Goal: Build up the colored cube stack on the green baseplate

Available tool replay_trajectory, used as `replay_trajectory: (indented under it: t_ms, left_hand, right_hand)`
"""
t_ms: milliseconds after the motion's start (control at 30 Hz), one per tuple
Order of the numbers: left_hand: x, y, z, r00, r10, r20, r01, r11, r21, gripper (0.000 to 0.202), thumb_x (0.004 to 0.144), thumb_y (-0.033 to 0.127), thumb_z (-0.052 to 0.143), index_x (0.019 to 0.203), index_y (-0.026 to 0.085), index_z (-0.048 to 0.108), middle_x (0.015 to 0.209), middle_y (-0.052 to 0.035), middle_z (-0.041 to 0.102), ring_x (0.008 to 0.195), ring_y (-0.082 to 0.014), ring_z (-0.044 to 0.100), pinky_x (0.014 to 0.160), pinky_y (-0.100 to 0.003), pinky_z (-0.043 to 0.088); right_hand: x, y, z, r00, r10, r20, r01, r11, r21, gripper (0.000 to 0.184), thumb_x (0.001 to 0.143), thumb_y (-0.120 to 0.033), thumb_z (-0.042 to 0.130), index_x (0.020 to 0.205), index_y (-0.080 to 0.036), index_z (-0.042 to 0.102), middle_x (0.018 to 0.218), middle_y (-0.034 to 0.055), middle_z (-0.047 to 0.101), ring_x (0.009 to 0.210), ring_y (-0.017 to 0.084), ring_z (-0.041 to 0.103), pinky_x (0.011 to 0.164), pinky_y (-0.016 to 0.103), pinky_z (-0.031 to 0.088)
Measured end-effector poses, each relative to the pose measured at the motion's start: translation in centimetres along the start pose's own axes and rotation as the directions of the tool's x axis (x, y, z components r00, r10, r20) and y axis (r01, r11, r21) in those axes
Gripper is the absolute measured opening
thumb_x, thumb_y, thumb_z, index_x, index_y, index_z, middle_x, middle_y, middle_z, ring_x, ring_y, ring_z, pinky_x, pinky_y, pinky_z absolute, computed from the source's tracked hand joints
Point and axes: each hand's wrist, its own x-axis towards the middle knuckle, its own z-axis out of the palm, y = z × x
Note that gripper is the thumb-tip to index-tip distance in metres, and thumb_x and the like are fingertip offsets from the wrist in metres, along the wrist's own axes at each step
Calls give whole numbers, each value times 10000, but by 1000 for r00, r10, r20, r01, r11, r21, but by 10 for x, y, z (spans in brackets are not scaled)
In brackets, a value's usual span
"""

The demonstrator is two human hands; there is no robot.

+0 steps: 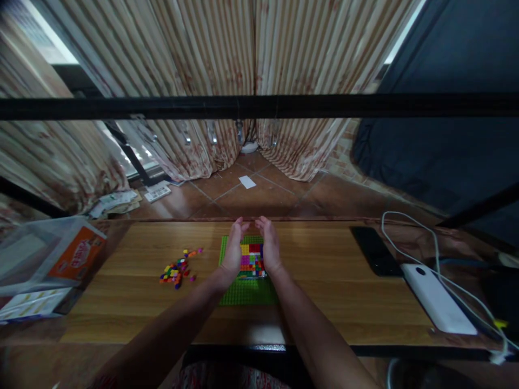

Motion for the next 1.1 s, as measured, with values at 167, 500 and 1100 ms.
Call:
replay_trajectory:
  t_ms: [167,500,1100]
  left_hand:
    - [0,14,-7,998,14,-67,-17,999,-43,583,898,595,431,1312,190,501,1363,-123,555,1309,-210,479,1140,-394,301]
    - [-86,34,-109,961,124,-249,-97,988,117,356,769,449,680,1001,179,676,1029,-77,709,968,-196,653,938,-349,491]
    - [-104,35,-264,865,404,-296,186,290,939,387,850,264,522,1216,147,567,1243,-151,589,1181,-291,530,1020,-471,451]
  right_hand:
    - [5,-19,4,988,-60,144,122,872,-474,721,888,-719,273,1209,-161,597,1270,145,616,1206,243,548,1068,420,378]
    - [-26,-18,35,841,119,528,510,152,-847,720,944,-630,258,1444,-131,390,1511,165,380,1425,322,269,1129,575,183]
    - [-54,-14,23,820,154,552,559,-6,-829,684,959,-601,220,1425,-143,420,1470,149,446,1369,304,366,1096,517,246]
